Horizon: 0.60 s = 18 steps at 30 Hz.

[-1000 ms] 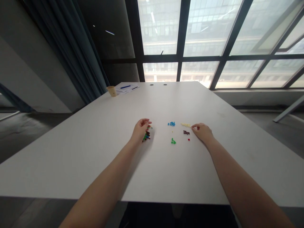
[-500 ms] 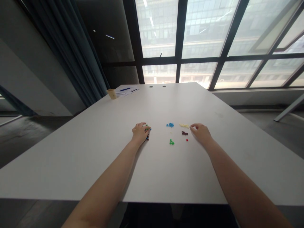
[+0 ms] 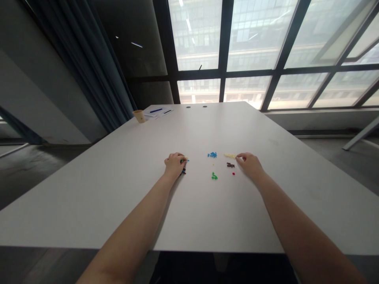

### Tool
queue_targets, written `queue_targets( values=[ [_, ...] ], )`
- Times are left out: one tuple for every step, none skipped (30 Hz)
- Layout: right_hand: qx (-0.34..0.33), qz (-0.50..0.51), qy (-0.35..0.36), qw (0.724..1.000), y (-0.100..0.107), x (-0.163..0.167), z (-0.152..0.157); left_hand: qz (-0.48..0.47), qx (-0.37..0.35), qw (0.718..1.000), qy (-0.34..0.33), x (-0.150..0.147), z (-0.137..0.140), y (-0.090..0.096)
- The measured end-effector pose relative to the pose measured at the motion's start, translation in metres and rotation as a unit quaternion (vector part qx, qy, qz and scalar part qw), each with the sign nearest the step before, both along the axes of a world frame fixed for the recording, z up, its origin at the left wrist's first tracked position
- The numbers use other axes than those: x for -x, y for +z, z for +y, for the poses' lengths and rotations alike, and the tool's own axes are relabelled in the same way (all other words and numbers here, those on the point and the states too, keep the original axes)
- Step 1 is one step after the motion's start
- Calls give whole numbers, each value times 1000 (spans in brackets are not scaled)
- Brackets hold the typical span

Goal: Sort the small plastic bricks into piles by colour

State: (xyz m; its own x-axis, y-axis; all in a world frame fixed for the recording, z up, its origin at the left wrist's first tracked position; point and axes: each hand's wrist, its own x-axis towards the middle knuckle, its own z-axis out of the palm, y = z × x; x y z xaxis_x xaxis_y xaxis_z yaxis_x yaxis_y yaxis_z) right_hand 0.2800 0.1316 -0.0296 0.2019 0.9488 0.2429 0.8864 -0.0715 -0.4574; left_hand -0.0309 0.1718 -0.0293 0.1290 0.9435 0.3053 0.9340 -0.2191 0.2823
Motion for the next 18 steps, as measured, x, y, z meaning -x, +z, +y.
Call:
queue_targets(
  values=[
    [1,1,0,1000,0,0,0,3,0,1000,-1,0,-1,1],
    [1,1,0,1000,0,0,0,7,1,1000,-3,-1,-2,1],
    [2,1,1,1000,0,1,-1,12,1,1000,-5,-1,-2,1],
    [2,1,2,1000,1,1,-1,17,1,1000,-7,-2,-3,1],
    [2,1,3,1000,1,1,-1,22,1,1000,-9,-2,-3,1],
    [2,1,4,1000,1,2,-2,26,-1,1000,-10,-2,-4,1],
    [1,0,5,1000,1,2,-2,28,-3,1000,-10,-3,-4,1],
    [1,0,6,1000,2,2,-2,26,-6,1000,-9,-3,-3,2],
    [1,0,6,1000,2,2,-2,21,-10,1000,-7,-4,-3,2],
    [1,0,6,1000,2,2,-2,11,-14,1000,-6,-4,-3,3],
    [0,1,7,1000,3,2,-3,-4,-18,1000,-9,-4,-3,5],
    [-1,1,9,1000,3,3,-3,-24,-22,999,-18,-4,-4,7],
    [-2,2,11,1000,4,3,-3,-49,-25,998,-34,-5,-5,10],
    [-5,3,13,1000,5,4,-4,-77,-23,995,-55,-5,-7,12],
    [-8,4,17,1000,6,5,-5,-106,-18,991,-78,-7,-10,15],
    [-13,4,22,1000,8,7,-6,-134,-10,986,-101,-8,-14,18],
    [-18,4,27,999,9,9,-7,-161,-1,980,-119,-11,-18,21],
    [-22,6,35,999,12,12,-9,-186,9,974,-133,-14,-23,23]
  ],
)
